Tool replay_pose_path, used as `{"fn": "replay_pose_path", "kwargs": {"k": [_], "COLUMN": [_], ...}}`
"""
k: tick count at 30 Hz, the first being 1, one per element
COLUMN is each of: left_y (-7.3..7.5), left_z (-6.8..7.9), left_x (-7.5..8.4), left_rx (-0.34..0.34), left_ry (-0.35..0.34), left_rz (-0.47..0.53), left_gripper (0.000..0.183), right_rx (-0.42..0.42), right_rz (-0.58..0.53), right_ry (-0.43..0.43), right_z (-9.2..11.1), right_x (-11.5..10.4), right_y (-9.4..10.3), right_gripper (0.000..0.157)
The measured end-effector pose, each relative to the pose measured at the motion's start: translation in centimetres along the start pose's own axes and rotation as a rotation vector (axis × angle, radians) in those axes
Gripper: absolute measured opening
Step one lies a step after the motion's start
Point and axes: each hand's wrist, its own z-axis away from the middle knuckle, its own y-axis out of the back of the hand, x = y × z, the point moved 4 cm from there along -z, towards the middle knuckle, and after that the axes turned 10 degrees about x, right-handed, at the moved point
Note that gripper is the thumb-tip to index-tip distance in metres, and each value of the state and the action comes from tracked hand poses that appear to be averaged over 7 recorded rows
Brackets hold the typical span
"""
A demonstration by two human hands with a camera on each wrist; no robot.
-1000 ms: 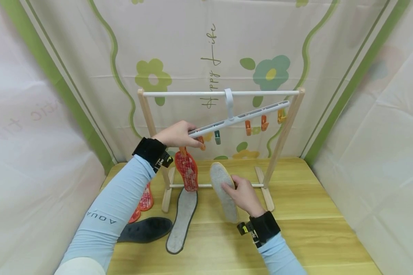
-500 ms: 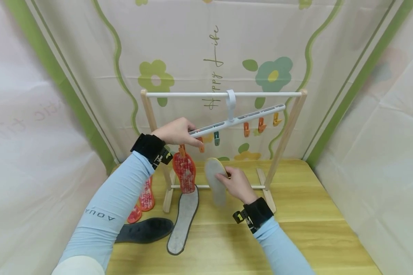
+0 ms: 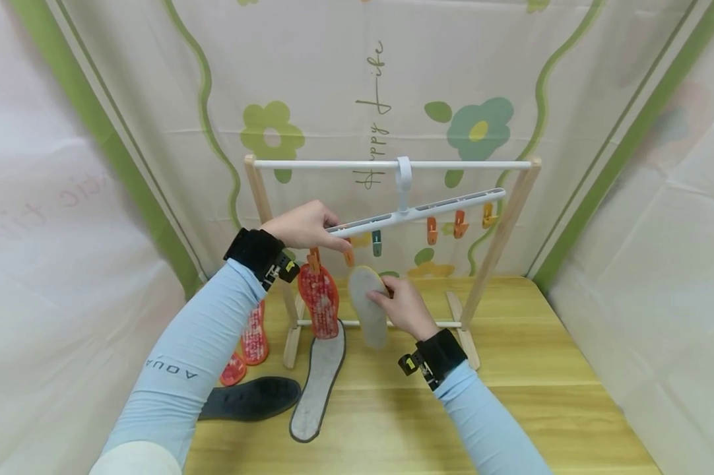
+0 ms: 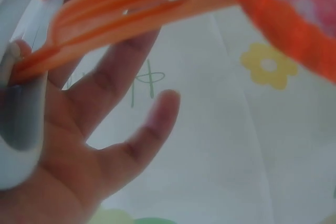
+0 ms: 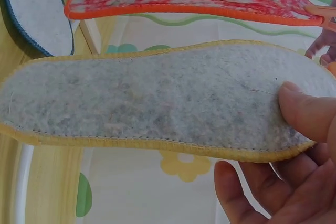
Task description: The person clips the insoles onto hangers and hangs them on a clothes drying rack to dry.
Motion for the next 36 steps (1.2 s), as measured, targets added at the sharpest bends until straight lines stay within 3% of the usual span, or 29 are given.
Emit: {"fn": "replay_pose_path", "kwargs": {"k": [20,36], "left_y": [-0.1,0.2], "left_z": [-0.6,-0.5], "left_x": [-0.6,-0.3], "left_rx": [-0.022,-0.037], "left_ry": [-0.009,-0.017], "left_rz": [0.014,0.0], "left_gripper": [0.022,0.018], "right_rx": [-0.017,0.017], "right_rz": [-0.01,0.003], "right_ry": [0.006,0.052], "right_z": [-1.7,-2.5], "right_x": [-1.0,-1.6], "right_y": [-0.6,-1.1], "right_gripper": [0.021,0.014]}}
